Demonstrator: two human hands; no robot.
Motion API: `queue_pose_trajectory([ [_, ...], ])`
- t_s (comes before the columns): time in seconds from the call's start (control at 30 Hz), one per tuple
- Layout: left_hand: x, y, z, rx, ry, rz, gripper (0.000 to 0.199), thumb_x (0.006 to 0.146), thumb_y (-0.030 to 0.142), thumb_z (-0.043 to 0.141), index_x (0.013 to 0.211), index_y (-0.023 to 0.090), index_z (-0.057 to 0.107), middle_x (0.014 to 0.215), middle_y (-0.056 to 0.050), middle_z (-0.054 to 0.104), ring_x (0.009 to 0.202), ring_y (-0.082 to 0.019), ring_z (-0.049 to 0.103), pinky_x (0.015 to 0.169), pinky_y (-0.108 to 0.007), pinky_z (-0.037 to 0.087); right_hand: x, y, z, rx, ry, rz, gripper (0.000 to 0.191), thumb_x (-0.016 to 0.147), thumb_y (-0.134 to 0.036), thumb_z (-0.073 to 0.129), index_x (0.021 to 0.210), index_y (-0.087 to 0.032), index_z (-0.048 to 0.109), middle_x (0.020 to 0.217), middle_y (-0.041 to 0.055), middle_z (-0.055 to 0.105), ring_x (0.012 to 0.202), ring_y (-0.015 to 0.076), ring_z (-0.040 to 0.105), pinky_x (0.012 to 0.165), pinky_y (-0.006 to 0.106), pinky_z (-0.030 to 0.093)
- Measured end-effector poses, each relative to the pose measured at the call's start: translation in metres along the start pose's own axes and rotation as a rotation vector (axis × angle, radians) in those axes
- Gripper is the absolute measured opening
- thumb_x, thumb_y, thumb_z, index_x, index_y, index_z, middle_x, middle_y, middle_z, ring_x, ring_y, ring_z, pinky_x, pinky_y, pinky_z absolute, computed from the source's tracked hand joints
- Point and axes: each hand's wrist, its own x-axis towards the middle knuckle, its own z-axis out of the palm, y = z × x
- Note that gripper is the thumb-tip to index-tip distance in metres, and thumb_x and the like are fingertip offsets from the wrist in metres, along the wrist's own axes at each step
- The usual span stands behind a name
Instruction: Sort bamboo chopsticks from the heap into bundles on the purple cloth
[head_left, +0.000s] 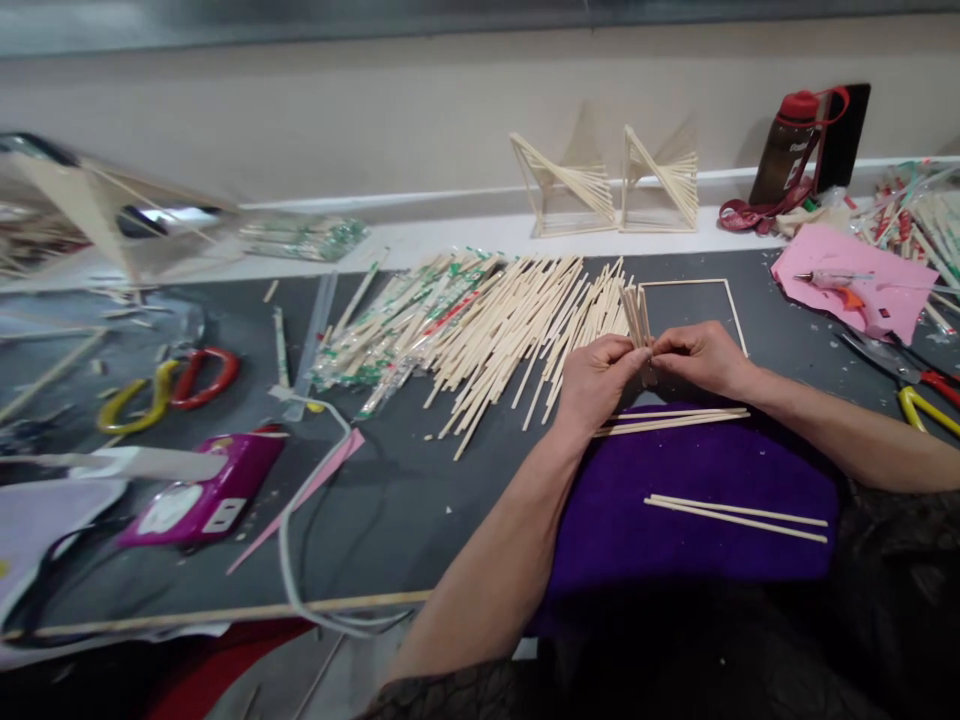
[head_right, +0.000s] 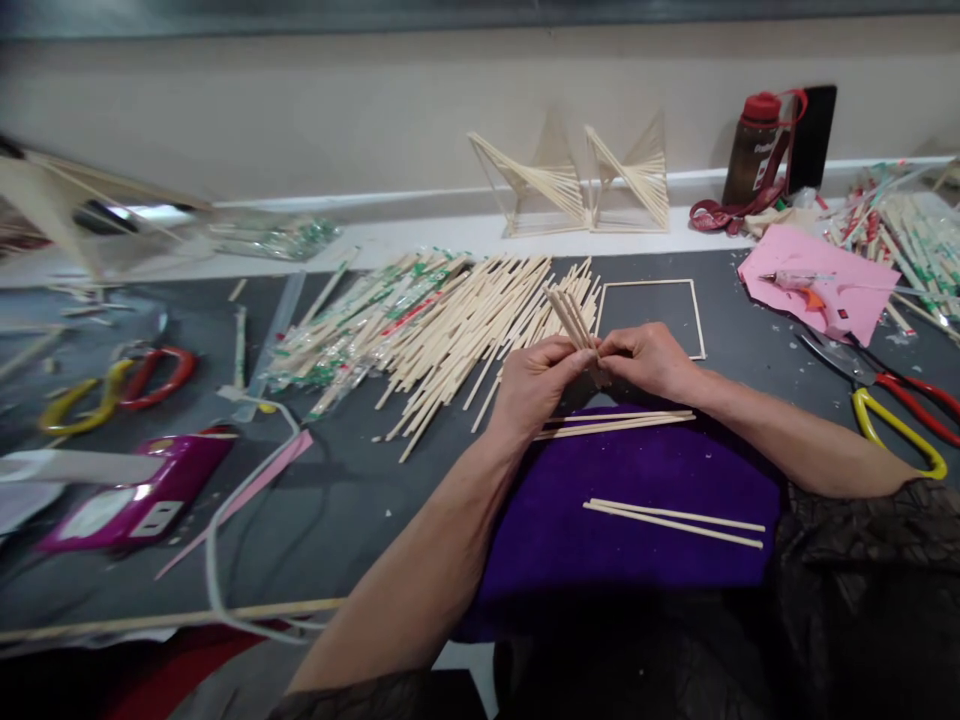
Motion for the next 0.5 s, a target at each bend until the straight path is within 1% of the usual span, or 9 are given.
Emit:
queue_pose_trajectory([
  [0.07, 0.0002, -0.0009, -0.0008, -0.004, -0.003, -0.023, 0.024, 0.081, 0.041, 0.069, 0.071, 0.02, 0.077, 0.085, -0.005, 0.077, 0.085, -0.019, 0.07, 0.081, -0.031, 0.051, 0.0007, -0.0006, 0.0, 0.008, -0.016, 0.006, 0.016, 0.079, -0.019, 0.06, 0.074, -0.018, 0.075, 0.069, -0.0016, 0.072, 0.065, 0.0108, 0.062, 0.063, 0.021, 0.043],
  [0.17, 0.0003, -0.0024, -0.0024, -0.027, -0.015, -0.029, 0.022, 0.08, 0.04, 0.069, 0.073, 0.021, 0.079, 0.091, -0.005, 0.077, 0.09, -0.019, 0.07, 0.086, -0.031, 0.051, 0.0019, -0.0013, -0.0002, 0.015, -0.037, 0.004, 0.015, 0.079, -0.019, 0.061, 0.074, -0.019, 0.075, 0.073, -0.0016, 0.073, 0.068, 0.0115, 0.064, 0.066, 0.022, 0.044],
  [0.3, 0.0007, -0.0046, -0.0043, -0.033, -0.025, -0.016, 0.02, 0.079, 0.04, 0.07, 0.075, 0.024, 0.08, 0.092, -0.004, 0.076, 0.094, -0.02, 0.069, 0.09, -0.033, 0.051, 0.0026, -0.0013, 0.0005, 0.026, -0.026, 0.014, 0.013, 0.079, -0.019, 0.063, 0.073, -0.02, 0.076, 0.076, -0.001, 0.074, 0.072, 0.0127, 0.065, 0.068, 0.023, 0.045],
  [0.5, 0.0009, -0.0043, -0.0052, -0.043, -0.035, -0.015, 0.017, 0.079, 0.038, 0.072, 0.073, 0.025, 0.079, 0.089, -0.004, 0.074, 0.092, -0.019, 0.068, 0.088, -0.033, 0.052, 0.0021, -0.0013, 0.0017, 0.065, -0.043, 0.028, 0.014, 0.079, -0.017, 0.064, 0.07, -0.019, 0.074, 0.072, -0.0015, 0.071, 0.068, 0.0108, 0.063, 0.064, 0.021, 0.043],
])
